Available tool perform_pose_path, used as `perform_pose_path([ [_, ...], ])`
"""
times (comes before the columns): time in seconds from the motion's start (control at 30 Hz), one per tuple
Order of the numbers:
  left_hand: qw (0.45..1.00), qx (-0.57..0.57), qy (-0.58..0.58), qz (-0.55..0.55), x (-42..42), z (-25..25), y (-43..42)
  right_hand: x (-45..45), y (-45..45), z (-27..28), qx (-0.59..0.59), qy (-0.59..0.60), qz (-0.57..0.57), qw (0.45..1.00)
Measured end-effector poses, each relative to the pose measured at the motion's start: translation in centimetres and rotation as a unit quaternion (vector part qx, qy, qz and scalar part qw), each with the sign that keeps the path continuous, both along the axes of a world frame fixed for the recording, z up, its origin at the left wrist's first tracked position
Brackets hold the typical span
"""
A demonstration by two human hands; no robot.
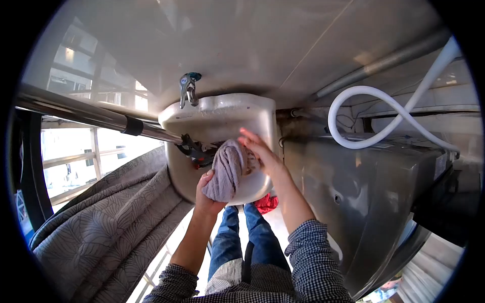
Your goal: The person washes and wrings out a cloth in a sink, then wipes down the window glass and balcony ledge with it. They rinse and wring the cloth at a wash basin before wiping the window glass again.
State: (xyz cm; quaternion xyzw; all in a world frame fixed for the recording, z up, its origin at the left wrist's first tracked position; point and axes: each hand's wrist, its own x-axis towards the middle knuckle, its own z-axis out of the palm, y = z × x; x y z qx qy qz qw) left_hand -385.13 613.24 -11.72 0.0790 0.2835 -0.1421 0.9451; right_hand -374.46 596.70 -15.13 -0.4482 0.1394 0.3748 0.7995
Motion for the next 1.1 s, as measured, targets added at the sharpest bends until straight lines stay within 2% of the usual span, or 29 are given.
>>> perform_pose_path([
  [0.07, 1.000, -0.019, 0.011, -0.022, -0.6, -1.0, 0.6, -1.4, 1.0, 0.4, 0.197, 0.025, 0.029, 0.980],
  [0.1, 0.998, 0.050, 0.038, 0.006, -0.9, -1.2, 0.3, -1.9, 1.7, 0.5, 0.140, 0.005, 0.006, 0.990],
  [0.17, 0.995, 0.060, 0.077, -0.004, -1.1, -0.2, 0.9, -2.6, 2.7, 0.7, 0.024, -0.040, -0.042, 0.998],
  [0.2, 0.993, 0.064, 0.094, -0.011, -0.9, 0.3, 1.3, -2.8, 3.0, 1.1, 0.004, -0.050, -0.057, 0.997],
  [0.23, 0.987, 0.109, 0.100, -0.068, -1.7, 0.1, 1.8, -2.9, 3.2, 1.7, -0.016, -0.059, -0.072, 0.996],
  [0.3, 0.987, 0.087, 0.087, -0.106, -2.7, 0.8, 2.3, -2.8, 3.4, 2.5, -0.059, -0.099, -0.070, 0.991],
  [0.33, 0.986, 0.075, 0.081, -0.126, -3.0, 1.3, 2.5, -2.8, 3.6, 2.8, -0.035, -0.117, -0.045, 0.991],
  [0.4, 0.994, -0.019, 0.059, -0.085, -2.4, 1.6, 2.0, -3.0, 4.0, 3.6, 0.015, -0.152, 0.006, 0.988],
  [0.47, 0.994, -0.088, 0.045, -0.055, -1.9, 0.9, 1.4, -3.9, 5.1, 4.4, 0.086, -0.117, -0.025, 0.989],
  [0.5, 0.996, -0.074, 0.036, -0.025, -1.5, 0.7, 0.9, -4.2, 5.4, 4.5, 0.106, -0.104, -0.046, 0.988],
  [0.6, 0.985, 0.132, 0.095, 0.062, -1.1, -1.1, 0.6, -5.2, 5.2, 3.5, 0.101, -0.093, -0.125, 0.983],
  [0.63, 0.968, 0.213, 0.060, 0.116, -1.2, -1.2, 0.7, -5.7, 5.1, 3.4, 0.077, -0.095, -0.151, 0.981],
  [0.67, 0.947, 0.294, 0.068, 0.109, -0.7, -0.3, 0.6, -6.3, 4.9, 3.2, 0.054, -0.098, -0.177, 0.978],
  [0.73, 0.885, 0.449, 0.081, 0.093, 0.2, 1.7, 0.1, -7.8, 4.8, 2.3, 0.121, -0.022, -0.207, 0.971],
  [0.8, 0.795, 0.602, 0.021, 0.073, 0.3, 3.4, -0.5, -8.9, 4.8, 1.7, 0.164, 0.051, -0.245, 0.954],
  [0.87, 0.684, 0.725, -0.073, 0.045, -0.5, 3.8, -0.8, -9.3, 4.4, 1.8, 0.175, 0.082, -0.218, 0.957],
  [0.93, 0.662, 0.737, -0.129, 0.027, -0.9, 4.7, -0.8, -9.3, 3.6, 1.5, 0.225, 0.110, -0.178, 0.952],
  [1.03, 0.639, 0.742, -0.203, 0.003, -1.2, 5.2, -0.4, -8.6, 3.2, 1.5, 0.174, 0.108, -0.118, 0.972],
  [1.1, 0.582, 0.760, -0.287, 0.015, -0.9, 5.3, -0.4, -7.6, 3.5, 3.0, 0.185, 0.158, -0.082, 0.966],
])
